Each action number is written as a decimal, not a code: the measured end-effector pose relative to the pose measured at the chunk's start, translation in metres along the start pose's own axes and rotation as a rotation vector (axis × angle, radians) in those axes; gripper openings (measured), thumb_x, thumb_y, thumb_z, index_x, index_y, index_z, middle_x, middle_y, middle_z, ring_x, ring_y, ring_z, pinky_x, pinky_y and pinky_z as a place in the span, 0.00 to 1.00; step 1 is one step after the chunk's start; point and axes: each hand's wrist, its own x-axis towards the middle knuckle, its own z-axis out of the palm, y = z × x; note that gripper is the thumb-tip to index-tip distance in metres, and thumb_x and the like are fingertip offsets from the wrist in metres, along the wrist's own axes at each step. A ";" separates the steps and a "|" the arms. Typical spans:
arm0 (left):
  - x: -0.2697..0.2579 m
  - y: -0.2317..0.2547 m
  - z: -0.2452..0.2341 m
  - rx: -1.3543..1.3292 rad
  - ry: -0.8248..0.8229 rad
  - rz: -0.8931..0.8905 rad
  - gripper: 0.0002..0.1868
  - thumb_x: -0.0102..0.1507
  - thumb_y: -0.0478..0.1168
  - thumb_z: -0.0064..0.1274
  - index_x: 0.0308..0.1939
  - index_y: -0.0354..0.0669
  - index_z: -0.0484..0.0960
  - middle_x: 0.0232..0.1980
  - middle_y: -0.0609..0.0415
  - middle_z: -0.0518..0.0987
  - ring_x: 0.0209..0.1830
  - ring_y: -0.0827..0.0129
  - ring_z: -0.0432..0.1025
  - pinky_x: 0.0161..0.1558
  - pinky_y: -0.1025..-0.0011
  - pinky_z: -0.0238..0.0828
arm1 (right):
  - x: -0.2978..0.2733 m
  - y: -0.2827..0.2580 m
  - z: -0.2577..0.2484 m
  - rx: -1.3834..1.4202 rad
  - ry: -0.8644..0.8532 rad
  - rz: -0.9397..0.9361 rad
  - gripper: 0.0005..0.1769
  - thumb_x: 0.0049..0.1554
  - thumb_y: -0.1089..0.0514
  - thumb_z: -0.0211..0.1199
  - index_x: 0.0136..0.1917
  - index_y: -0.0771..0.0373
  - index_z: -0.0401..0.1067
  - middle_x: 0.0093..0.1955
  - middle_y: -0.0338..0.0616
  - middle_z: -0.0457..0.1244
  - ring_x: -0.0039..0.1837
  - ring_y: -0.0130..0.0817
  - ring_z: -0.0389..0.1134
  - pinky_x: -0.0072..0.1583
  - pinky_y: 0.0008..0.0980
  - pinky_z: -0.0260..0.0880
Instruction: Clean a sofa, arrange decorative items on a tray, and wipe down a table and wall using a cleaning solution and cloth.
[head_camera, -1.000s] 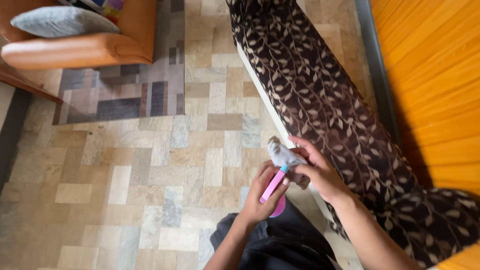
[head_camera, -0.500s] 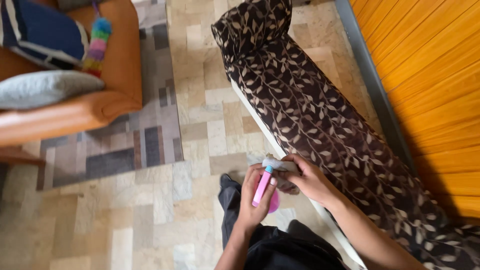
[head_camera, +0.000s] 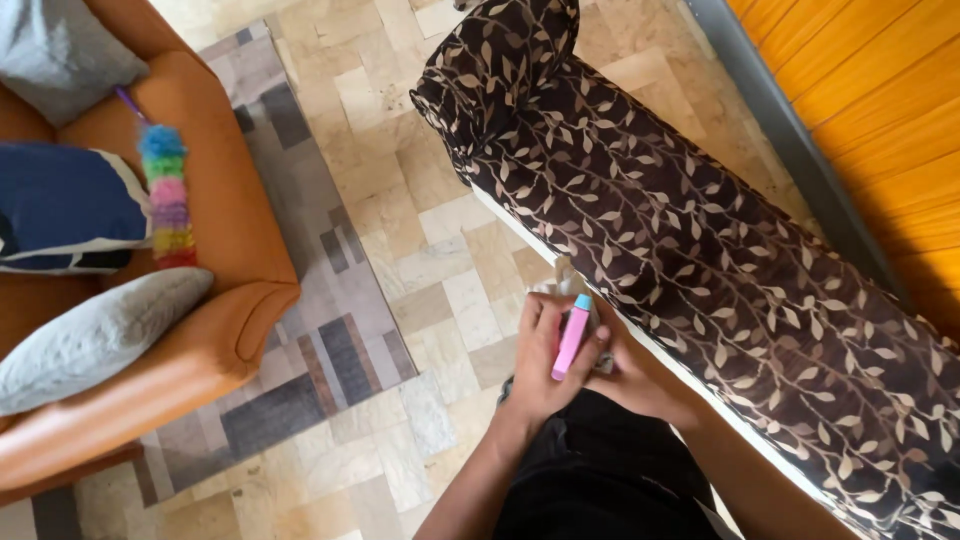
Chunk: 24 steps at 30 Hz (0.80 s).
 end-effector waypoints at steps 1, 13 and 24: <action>0.013 0.002 -0.005 -0.001 -0.003 -0.006 0.20 0.64 0.47 0.62 0.51 0.38 0.75 0.44 0.47 0.63 0.43 0.48 0.67 0.50 0.60 0.64 | 0.021 -0.014 0.002 0.003 -0.001 0.006 0.55 0.48 0.61 0.73 0.82 0.58 0.47 0.72 0.65 0.57 0.73 0.56 0.62 0.72 0.54 0.61; 0.180 -0.090 -0.085 0.733 -0.225 -0.080 0.42 0.54 0.59 0.65 0.62 0.38 0.68 0.51 0.45 0.70 0.53 0.49 0.67 0.52 0.54 0.65 | 0.260 -0.039 -0.016 0.057 0.067 -0.125 0.55 0.42 0.53 0.73 0.78 0.57 0.52 0.53 0.66 0.67 0.55 0.69 0.71 0.57 0.62 0.71; 0.327 -0.147 -0.169 0.300 -0.464 -0.239 0.35 0.61 0.51 0.63 0.70 0.48 0.70 0.63 0.49 0.72 0.58 0.49 0.75 0.54 0.54 0.73 | 0.414 -0.021 0.002 0.079 0.444 0.293 0.44 0.50 0.43 0.71 0.75 0.51 0.57 0.51 0.68 0.69 0.56 0.72 0.70 0.59 0.66 0.70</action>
